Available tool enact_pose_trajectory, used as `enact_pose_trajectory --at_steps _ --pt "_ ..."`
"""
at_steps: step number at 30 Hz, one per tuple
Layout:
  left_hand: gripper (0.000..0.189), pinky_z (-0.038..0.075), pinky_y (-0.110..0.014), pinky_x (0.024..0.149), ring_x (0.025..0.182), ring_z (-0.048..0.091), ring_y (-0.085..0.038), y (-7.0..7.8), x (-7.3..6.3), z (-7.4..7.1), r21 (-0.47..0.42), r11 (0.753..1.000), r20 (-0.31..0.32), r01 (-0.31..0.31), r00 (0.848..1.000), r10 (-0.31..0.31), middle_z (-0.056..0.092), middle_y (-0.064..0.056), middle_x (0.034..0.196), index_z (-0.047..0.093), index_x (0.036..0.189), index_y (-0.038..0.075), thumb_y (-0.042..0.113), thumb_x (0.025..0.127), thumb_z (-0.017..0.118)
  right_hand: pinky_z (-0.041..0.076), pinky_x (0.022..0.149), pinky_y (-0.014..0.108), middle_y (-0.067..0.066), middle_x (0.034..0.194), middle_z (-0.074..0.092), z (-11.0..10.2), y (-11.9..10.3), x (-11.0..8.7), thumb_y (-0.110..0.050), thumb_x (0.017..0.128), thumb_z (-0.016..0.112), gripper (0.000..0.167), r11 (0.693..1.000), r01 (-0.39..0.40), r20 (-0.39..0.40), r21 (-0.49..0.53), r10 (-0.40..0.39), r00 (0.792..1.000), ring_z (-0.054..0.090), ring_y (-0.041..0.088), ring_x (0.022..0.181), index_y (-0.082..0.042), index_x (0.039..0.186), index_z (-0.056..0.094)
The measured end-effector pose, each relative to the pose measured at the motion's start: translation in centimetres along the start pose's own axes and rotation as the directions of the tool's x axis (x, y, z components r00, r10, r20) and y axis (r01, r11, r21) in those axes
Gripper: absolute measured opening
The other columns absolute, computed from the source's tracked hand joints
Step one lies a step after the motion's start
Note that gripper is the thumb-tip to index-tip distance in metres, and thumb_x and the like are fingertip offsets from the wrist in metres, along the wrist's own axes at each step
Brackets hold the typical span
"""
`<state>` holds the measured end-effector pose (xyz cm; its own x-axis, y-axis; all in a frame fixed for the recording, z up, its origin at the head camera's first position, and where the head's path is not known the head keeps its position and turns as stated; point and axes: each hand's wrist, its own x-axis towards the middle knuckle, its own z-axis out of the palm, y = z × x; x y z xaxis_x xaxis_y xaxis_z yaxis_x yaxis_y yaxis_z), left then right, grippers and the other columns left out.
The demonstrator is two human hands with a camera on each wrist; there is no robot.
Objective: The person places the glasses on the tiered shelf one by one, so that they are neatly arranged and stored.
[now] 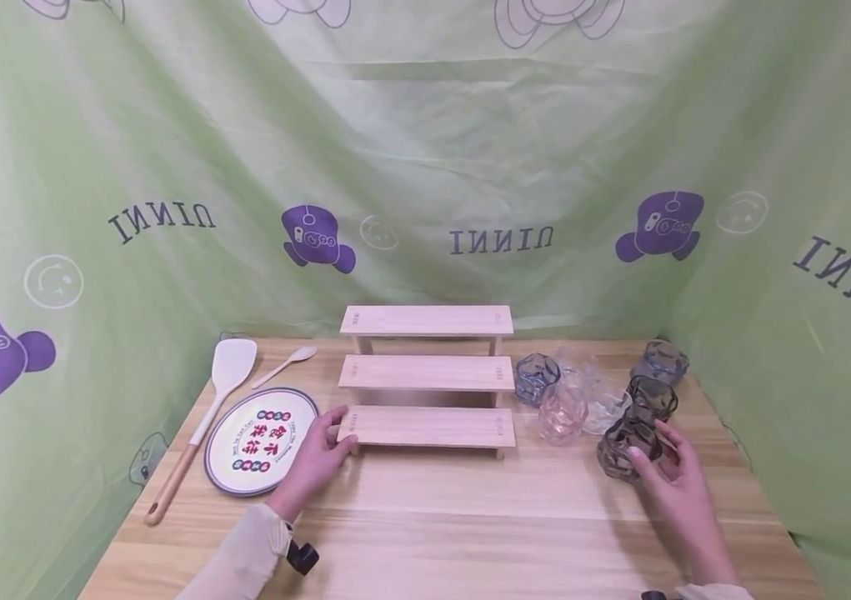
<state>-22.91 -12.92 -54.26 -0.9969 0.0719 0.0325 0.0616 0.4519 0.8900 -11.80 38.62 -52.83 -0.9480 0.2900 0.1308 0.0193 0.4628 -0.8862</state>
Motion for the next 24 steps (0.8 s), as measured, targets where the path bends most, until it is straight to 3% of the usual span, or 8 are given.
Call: enact_pose_trajectory --at_steps 3,6,9,13,17,20,22,24 --pt "0.064 0.056 -0.039 0.090 0.116 0.059 -0.042 0.0 0.0 0.0 0.002 1.000 -0.001 0.006 1.000 -0.006 0.045 -0.026 0.136 0.041 0.150 -0.003 0.007 0.094 0.070 0.044 0.078 0.005 0.044 0.145 0.031 0.1 0.1 0.3 -0.022 0.102 0.065 0.080 1.000 -0.006 0.037 -0.019 0.007 0.999 0.054 -0.002 0.103 0.000 0.160 0.015" --pt "0.065 0.055 -0.042 0.090 0.115 0.059 -0.041 -0.1 -0.1 0.0 0.004 1.000 -0.004 0.016 1.000 -0.016 0.044 -0.027 0.136 0.040 0.151 -0.001 0.010 0.095 0.070 0.044 0.073 0.008 0.043 0.147 0.029 0.1 0.1 0.7 -0.025 0.100 0.068 0.087 0.997 -0.019 0.039 -0.072 0.021 0.999 0.055 0.022 0.108 0.001 0.160 0.011" --pt "0.065 0.055 -0.044 0.090 0.113 0.059 -0.040 -0.1 -0.2 -0.1 0.004 1.000 0.000 0.010 1.000 -0.010 0.044 -0.027 0.136 0.039 0.151 0.000 0.011 0.095 0.070 0.050 0.092 0.037 0.045 0.147 0.025 -0.1 0.5 1.0 -0.025 0.098 0.071 0.095 0.996 -0.012 0.080 -0.090 0.019 0.997 0.041 0.056 0.119 0.001 0.160 0.003" --pt "0.064 0.054 -0.045 0.090 0.109 0.060 -0.038 -0.1 -0.1 -0.2 0.020 1.000 0.001 -0.003 1.000 0.003 0.046 -0.026 0.135 0.040 0.151 0.001 0.010 0.095 0.070 0.027 0.100 0.076 0.045 0.148 0.023 -0.3 1.6 1.6 -0.021 0.093 0.076 0.104 0.994 0.033 0.195 -0.106 -0.012 0.981 0.031 0.064 0.127 -0.006 0.162 0.000" --pt "0.064 0.054 -0.045 0.090 0.106 0.061 -0.036 -0.3 0.0 -0.3 0.035 0.999 0.002 0.006 1.000 -0.006 0.047 -0.024 0.135 0.040 0.152 0.004 0.010 0.096 0.070 0.022 0.111 0.066 0.041 0.150 0.025 -0.5 2.8 2.4 -0.017 0.090 0.079 0.105 0.994 0.064 0.291 -0.084 -0.037 0.956 0.031 0.057 0.131 -0.013 0.164 0.005" --pt "0.064 0.055 -0.043 0.089 0.105 0.062 -0.035 -0.4 0.1 -0.3 0.032 0.999 0.013 0.011 1.000 -0.011 0.047 -0.024 0.136 0.040 0.152 0.004 0.011 0.096 0.070 0.029 0.114 0.044 0.038 0.150 0.030 -0.6 3.3 2.6 -0.016 0.091 0.078 0.099 0.996 0.061 0.317 -0.066 -0.037 0.948 0.040 0.029 0.133 -0.013 0.164 0.012" --pt "0.065 0.056 -0.042 0.087 0.104 0.062 -0.034 -0.4 0.1 -0.3 0.026 1.000 0.019 0.006 1.000 -0.006 0.047 -0.024 0.135 0.039 0.152 0.003 0.010 0.096 0.070 0.034 0.106 0.023 0.034 0.149 0.036 -0.5 3.4 2.7 -0.016 0.090 0.079 0.094 0.995 0.059 0.313 -0.078 -0.032 0.949 0.044 0.011 0.125 -0.011 0.162 0.018" --pt "0.065 0.056 -0.041 0.086 0.103 0.062 -0.033 -0.4 0.2 -0.3 0.023 1.000 0.021 0.005 1.000 -0.005 0.047 -0.024 0.135 0.039 0.152 0.002 0.011 0.096 0.071 0.038 0.103 0.027 0.032 0.147 0.040 -0.4 3.3 2.7 -0.017 0.091 0.078 0.092 0.996 0.044 0.306 -0.081 -0.017 0.952 0.045 0.007 0.121 -0.009 0.161 0.020"
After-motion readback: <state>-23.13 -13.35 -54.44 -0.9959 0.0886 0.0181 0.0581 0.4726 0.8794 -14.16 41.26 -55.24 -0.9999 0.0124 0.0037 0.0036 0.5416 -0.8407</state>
